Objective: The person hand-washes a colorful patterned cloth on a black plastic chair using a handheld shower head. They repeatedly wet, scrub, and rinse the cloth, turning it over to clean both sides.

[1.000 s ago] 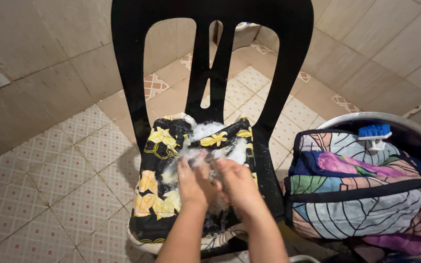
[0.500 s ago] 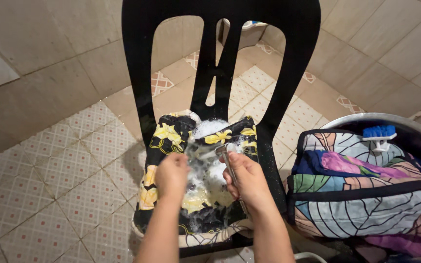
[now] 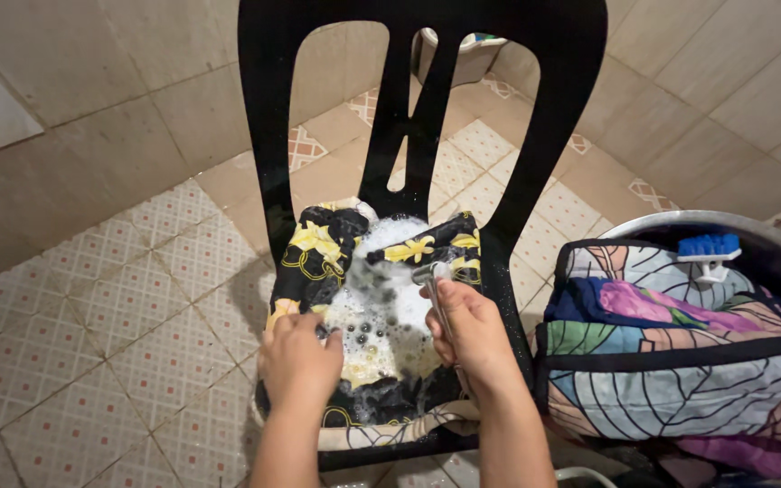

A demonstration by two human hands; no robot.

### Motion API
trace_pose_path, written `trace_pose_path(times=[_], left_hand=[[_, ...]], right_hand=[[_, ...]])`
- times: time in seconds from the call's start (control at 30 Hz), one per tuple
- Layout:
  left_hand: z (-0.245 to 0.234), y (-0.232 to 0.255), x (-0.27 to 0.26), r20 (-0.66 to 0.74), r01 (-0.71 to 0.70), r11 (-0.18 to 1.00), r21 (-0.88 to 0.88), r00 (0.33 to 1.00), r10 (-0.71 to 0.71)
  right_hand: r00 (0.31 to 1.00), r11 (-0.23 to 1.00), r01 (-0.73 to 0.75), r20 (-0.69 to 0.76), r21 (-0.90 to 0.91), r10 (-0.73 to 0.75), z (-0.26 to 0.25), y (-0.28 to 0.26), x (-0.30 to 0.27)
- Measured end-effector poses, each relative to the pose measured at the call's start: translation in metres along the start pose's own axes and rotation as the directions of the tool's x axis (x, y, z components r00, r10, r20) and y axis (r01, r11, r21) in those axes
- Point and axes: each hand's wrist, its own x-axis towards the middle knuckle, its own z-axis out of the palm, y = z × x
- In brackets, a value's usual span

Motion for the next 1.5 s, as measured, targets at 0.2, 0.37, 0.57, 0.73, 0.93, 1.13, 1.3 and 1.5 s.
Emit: trace_pose_path(times=[0.2,0.37,0.57,0.73,0.93,1.13,1.3,1.5], left_hand=[[0.002,0.016,0.026,0.133,0.126,0.989,-0.083,0.985,-0.114],[0.035,0.013,0.032,0.285,0.03,0.98,-0.198,0.958,0.028],[0.043,0.01,0.033,0.308,0.047,0.973,-0.225,0.951,0.026],[0.022,0.034,0.025,0.367,0.038,0.984,-0.172,0.93,0.028],[0.006,0.08,0.015,0.362,0.061,0.973,-0.221,0.932,0.023],[0.022,0.061,0.028,0.239,-0.008,0.972,-0.234,0.969,0.065],[0.049,0.05,0.034,0.118,-0.073,0.969,-0.238,0.988,0.103],[0.047,0.052,0.034,0.072,-0.09,0.955,-0.281,0.991,0.114]], right_hand=[[0.994,0.997,-0.08,-0.07,-0.016,0.079,-0.004,0.011,0.011],[0.986,0.985,-0.15,0.066,-0.088,0.156,0.013,0.015,0.012],[0.981,0.976,-0.172,0.065,-0.134,0.181,0.023,0.011,0.006],[0.993,0.993,-0.114,-0.034,-0.025,0.113,0.002,0.001,0.007],[0.995,0.997,-0.065,0.07,-0.033,0.067,0.009,0.013,0.011],[0.995,0.996,-0.087,-0.043,-0.027,0.086,-0.006,0.001,0.008],[0.996,0.995,-0.086,-0.023,-0.041,0.085,-0.008,-0.001,0.006],[0.996,0.997,-0.08,0.042,-0.005,0.08,-0.008,0.004,0.01]])
